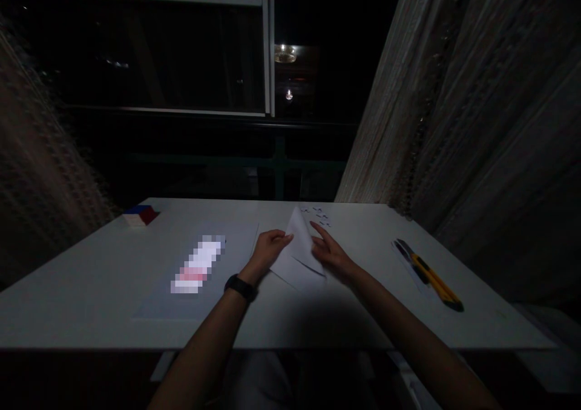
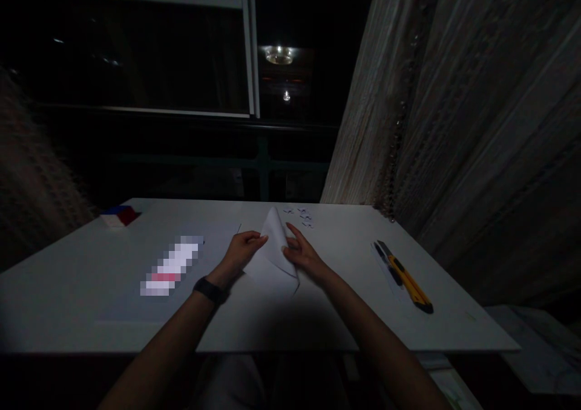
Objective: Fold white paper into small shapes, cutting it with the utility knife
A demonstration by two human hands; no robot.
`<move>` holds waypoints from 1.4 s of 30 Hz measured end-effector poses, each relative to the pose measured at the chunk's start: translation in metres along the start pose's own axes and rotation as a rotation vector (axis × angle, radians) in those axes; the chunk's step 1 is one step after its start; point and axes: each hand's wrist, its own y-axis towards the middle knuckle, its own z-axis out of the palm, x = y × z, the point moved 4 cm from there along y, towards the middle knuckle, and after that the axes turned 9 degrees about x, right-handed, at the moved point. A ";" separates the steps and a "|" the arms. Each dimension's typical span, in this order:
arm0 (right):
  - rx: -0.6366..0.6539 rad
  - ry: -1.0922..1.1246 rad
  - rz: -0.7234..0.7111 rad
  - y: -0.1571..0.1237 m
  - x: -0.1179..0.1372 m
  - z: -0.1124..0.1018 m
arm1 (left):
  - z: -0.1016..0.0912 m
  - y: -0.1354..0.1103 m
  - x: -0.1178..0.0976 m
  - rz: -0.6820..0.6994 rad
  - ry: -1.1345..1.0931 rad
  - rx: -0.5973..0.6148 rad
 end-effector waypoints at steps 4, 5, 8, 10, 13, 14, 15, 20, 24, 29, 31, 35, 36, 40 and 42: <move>-0.160 0.099 0.058 0.020 -0.002 0.000 | 0.009 -0.003 -0.002 0.041 0.143 0.104; -0.185 0.098 0.048 0.026 -0.002 0.001 | 0.011 -0.003 -0.002 0.047 0.158 0.122; -0.310 0.050 0.014 0.037 0.000 0.000 | 0.011 -0.002 0.000 0.059 0.169 0.150; -0.384 0.020 0.005 0.039 -0.001 -0.002 | 0.010 -0.001 0.000 0.060 0.169 0.149; -0.440 0.000 -0.031 0.038 -0.005 -0.004 | 0.008 -0.001 0.000 0.050 0.142 0.136; -0.456 -0.004 -0.044 0.038 -0.006 -0.004 | 0.007 -0.001 0.000 0.058 0.145 0.124; -0.475 -0.007 -0.057 0.037 -0.009 -0.004 | 0.006 -0.002 -0.001 0.074 0.167 0.102; -0.621 -0.048 -0.170 0.033 -0.013 0.000 | 0.006 -0.012 -0.013 0.270 0.584 -0.085; -0.709 -0.109 -0.223 0.032 -0.010 0.005 | 0.017 -0.021 -0.023 0.480 0.846 -0.130; -0.816 -0.169 -0.226 0.028 -0.008 0.004 | 0.026 -0.025 -0.023 0.516 0.895 -0.162; -0.819 -0.137 -0.225 0.028 -0.009 0.003 | 0.027 -0.025 -0.023 0.502 0.864 -0.155; -0.815 -0.059 -0.224 0.029 -0.012 0.003 | 0.027 -0.027 -0.026 0.491 0.760 -0.163; -0.814 -0.046 -0.224 0.029 -0.012 0.003 | 0.026 -0.027 -0.027 0.490 0.726 -0.167; -0.782 0.032 -0.247 0.028 -0.011 0.006 | 0.025 -0.027 -0.027 0.452 0.545 -0.159; -0.767 0.087 -0.264 0.027 -0.010 0.008 | 0.024 -0.025 -0.026 0.423 0.441 -0.149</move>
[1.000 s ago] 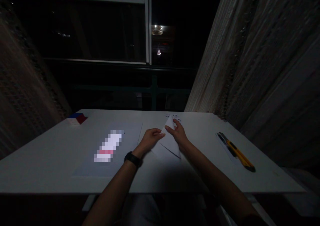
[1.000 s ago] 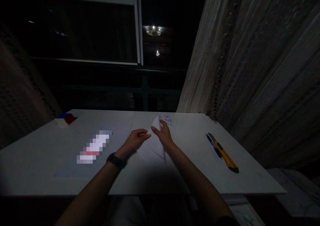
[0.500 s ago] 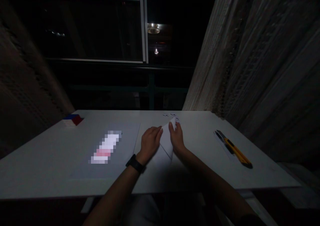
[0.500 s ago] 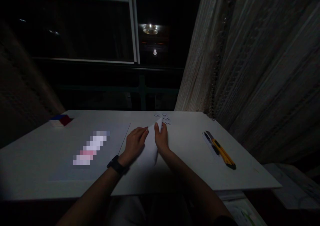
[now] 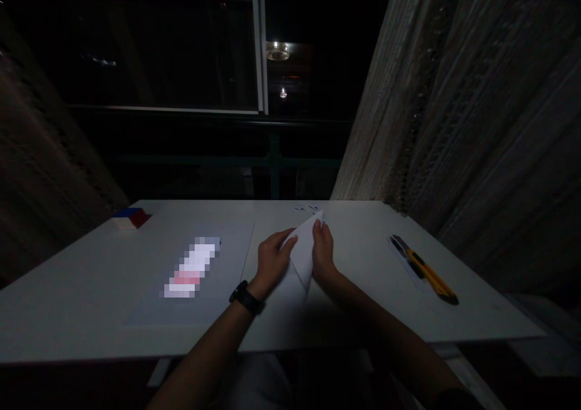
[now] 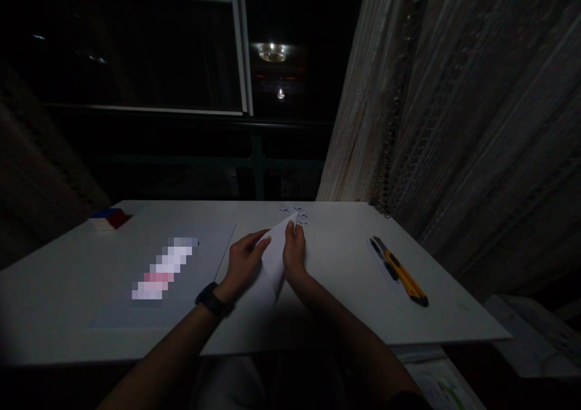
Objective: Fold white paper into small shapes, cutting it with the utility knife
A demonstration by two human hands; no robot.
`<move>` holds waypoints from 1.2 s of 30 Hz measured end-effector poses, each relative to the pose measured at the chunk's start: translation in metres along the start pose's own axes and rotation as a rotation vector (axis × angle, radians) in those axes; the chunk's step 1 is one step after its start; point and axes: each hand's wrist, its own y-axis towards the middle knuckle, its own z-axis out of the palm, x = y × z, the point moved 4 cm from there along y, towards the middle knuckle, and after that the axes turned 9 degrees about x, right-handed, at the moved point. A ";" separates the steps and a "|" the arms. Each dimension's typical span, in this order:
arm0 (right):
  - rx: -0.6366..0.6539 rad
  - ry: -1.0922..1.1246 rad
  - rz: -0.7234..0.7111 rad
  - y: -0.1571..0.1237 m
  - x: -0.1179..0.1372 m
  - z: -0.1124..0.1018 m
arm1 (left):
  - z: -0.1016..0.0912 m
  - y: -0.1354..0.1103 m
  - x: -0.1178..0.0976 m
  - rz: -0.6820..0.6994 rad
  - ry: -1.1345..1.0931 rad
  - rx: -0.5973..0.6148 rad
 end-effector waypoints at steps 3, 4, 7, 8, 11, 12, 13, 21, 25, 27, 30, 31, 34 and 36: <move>0.017 0.080 0.012 -0.002 0.004 0.003 | 0.000 0.001 0.004 -0.058 -0.120 -0.026; 0.029 0.102 0.016 -0.002 0.005 0.004 | 0.000 0.001 0.005 -0.078 -0.148 -0.037; 0.076 0.144 0.021 0.001 0.013 0.006 | -0.001 0.001 0.009 -0.132 -0.212 -0.073; 0.094 0.150 0.025 0.003 0.016 0.007 | -0.002 0.002 0.009 -0.145 -0.229 -0.086; 0.156 0.152 0.060 0.013 0.025 0.011 | -0.005 0.004 0.010 -0.181 -0.270 -0.127; 0.179 0.146 0.076 0.017 0.029 0.013 | -0.007 0.004 0.010 -0.191 -0.280 -0.139; 0.208 0.137 0.091 0.020 0.032 0.015 | -0.008 0.005 0.010 -0.200 -0.289 -0.151; 0.410 -0.021 0.138 0.040 0.057 0.040 | -0.020 0.005 0.009 -0.214 -0.295 -0.263; 0.469 -0.075 0.110 0.046 0.063 0.052 | -0.025 0.005 0.008 -0.206 -0.295 -0.305; 0.474 -0.069 0.086 0.048 0.064 0.056 | -0.027 0.005 0.007 -0.192 -0.279 -0.321; 0.480 -0.046 0.075 0.049 0.062 0.060 | -0.028 0.005 0.006 -0.164 -0.241 -0.324; 0.479 -0.040 0.077 0.050 0.061 0.061 | -0.029 0.005 0.007 -0.157 -0.230 -0.325; 0.480 -0.031 0.074 0.051 0.057 0.061 | -0.029 0.006 0.008 -0.148 -0.212 -0.323; 0.476 -0.031 0.066 0.051 0.057 0.060 | -0.028 0.006 0.009 -0.148 -0.208 -0.313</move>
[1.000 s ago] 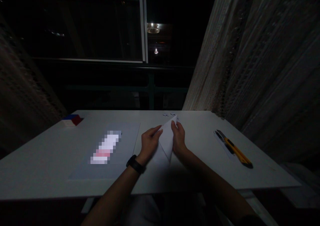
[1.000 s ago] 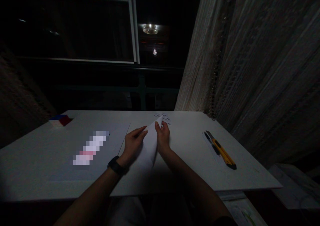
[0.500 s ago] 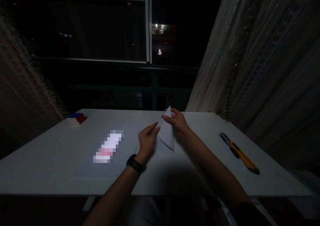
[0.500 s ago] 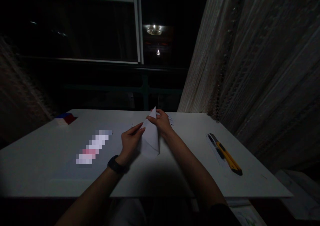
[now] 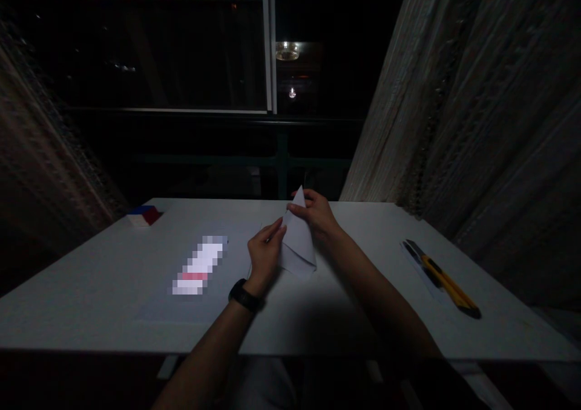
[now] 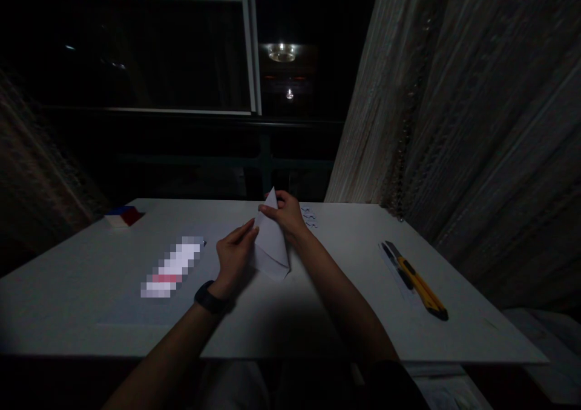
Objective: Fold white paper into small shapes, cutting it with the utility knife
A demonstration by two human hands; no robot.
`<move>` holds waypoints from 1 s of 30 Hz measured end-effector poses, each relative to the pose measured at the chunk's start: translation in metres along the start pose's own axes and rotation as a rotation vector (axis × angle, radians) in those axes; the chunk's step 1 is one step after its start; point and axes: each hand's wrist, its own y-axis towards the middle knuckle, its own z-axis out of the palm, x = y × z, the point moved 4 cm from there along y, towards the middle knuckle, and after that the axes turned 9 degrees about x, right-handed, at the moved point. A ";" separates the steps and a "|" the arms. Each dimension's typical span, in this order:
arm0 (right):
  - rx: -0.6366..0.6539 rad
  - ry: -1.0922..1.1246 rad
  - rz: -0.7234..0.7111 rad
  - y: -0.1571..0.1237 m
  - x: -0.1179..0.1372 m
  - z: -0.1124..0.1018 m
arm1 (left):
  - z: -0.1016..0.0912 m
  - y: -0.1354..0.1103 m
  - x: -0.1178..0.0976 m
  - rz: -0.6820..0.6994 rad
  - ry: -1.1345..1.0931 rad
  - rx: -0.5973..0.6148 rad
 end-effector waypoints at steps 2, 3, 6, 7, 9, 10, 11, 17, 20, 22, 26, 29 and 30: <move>-0.021 0.000 -0.001 -0.001 0.001 -0.001 | 0.001 0.000 0.000 0.003 0.011 0.011; -0.034 0.001 0.000 -0.002 0.001 -0.001 | 0.001 0.000 0.000 0.004 0.017 0.012; -0.056 0.000 -0.006 -0.002 0.003 -0.001 | 0.002 -0.001 0.000 -0.002 0.015 0.016; -0.062 -0.003 -0.009 -0.002 0.003 0.000 | 0.002 -0.001 0.000 -0.005 0.012 0.021; -0.067 -0.011 -0.015 -0.002 0.003 0.000 | 0.002 -0.002 0.000 -0.009 0.011 0.031; -0.070 -0.018 -0.018 -0.002 0.003 0.000 | 0.002 -0.002 0.000 -0.008 0.013 0.031; -0.071 -0.026 -0.019 -0.002 0.003 0.000 | 0.002 -0.002 0.000 -0.005 0.015 0.030; -0.047 -0.051 -0.049 -0.002 0.003 -0.001 | 0.003 -0.003 -0.003 0.012 0.016 0.027; -0.040 -0.051 -0.062 -0.002 0.004 0.001 | 0.003 -0.003 -0.004 0.003 0.013 0.008; -0.040 -0.049 -0.066 -0.002 0.006 0.002 | 0.002 -0.004 -0.006 0.014 0.025 -0.021; -0.028 -0.047 -0.058 -0.004 0.010 0.006 | 0.000 -0.006 -0.009 0.055 0.051 -0.060; -0.017 -0.049 -0.058 -0.004 0.013 0.008 | 0.001 -0.006 -0.009 0.072 0.042 -0.071; -0.014 -0.051 -0.060 -0.004 0.013 0.008 | 0.001 -0.006 -0.009 0.075 0.034 -0.077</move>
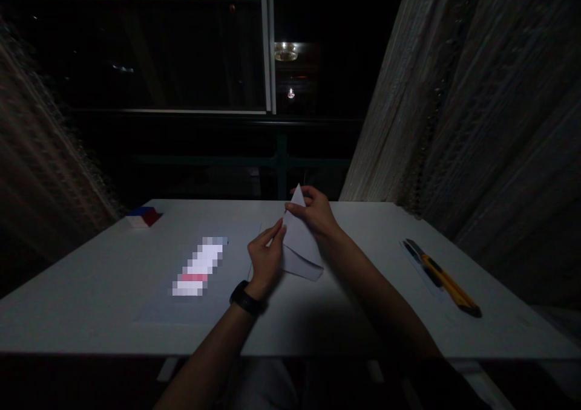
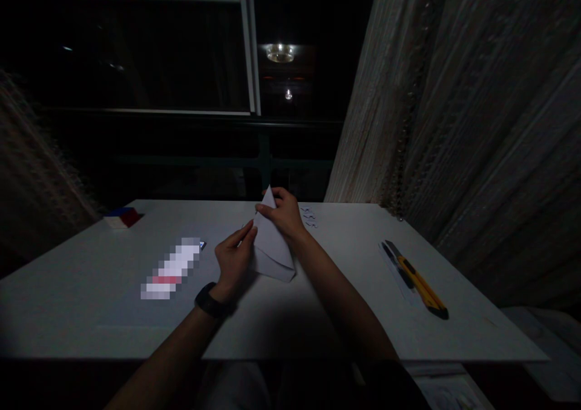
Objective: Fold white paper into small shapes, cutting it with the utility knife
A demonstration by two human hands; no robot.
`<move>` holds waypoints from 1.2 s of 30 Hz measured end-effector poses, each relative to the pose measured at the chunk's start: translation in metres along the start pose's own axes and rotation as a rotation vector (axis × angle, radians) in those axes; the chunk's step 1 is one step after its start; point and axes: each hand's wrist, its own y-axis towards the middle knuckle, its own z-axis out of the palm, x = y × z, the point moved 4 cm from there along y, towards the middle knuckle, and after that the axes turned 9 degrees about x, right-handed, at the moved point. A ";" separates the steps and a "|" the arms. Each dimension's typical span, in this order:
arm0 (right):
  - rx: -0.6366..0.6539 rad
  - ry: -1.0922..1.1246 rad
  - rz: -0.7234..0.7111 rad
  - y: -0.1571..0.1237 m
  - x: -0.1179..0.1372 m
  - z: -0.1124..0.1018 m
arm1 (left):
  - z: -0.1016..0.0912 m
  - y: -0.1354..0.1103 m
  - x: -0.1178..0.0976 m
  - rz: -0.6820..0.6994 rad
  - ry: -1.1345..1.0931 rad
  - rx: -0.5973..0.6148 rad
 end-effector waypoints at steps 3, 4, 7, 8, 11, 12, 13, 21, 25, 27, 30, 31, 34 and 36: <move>0.007 -0.016 -0.012 0.000 0.001 0.001 | 0.000 0.000 -0.001 0.002 -0.013 -0.005; 0.009 -0.026 -0.018 0.000 0.002 0.001 | 0.000 0.000 -0.002 0.003 -0.012 -0.003; 0.016 -0.055 -0.027 0.000 0.007 0.002 | 0.000 -0.001 -0.004 0.008 -0.003 -0.001; 0.018 -0.062 -0.030 -0.001 0.009 0.002 | 0.000 -0.001 -0.004 0.009 -0.002 -0.004; 0.012 -0.082 -0.056 -0.002 0.017 0.002 | 0.000 -0.001 -0.004 0.011 0.003 0.004; 0.007 -0.090 -0.067 -0.002 0.019 0.002 | 0.000 -0.002 -0.004 0.013 0.008 0.010; 0.004 -0.097 -0.075 -0.002 0.022 0.002 | 0.000 -0.002 -0.004 0.016 0.013 0.013; 0.013 -0.156 -0.131 -0.004 0.031 0.001 | 0.003 -0.002 -0.017 0.018 0.036 0.041; -0.004 -0.186 -0.145 -0.004 0.033 -0.003 | 0.009 0.010 -0.028 -0.005 0.030 0.096; -0.044 -0.210 -0.165 -0.002 0.032 -0.006 | 0.012 0.016 -0.034 0.004 0.026 0.107; -0.124 -0.227 -0.197 -0.001 0.031 -0.011 | 0.017 0.024 -0.043 0.055 0.051 0.088; -0.149 -0.222 -0.203 -0.001 0.031 -0.012 | 0.019 0.026 -0.046 0.079 0.066 0.079; -0.211 -0.175 -0.205 -0.001 0.031 -0.015 | 0.024 0.028 -0.052 0.168 0.113 0.073; -0.230 -0.127 -0.192 -0.001 0.032 -0.016 | 0.027 0.027 -0.056 0.237 0.142 0.078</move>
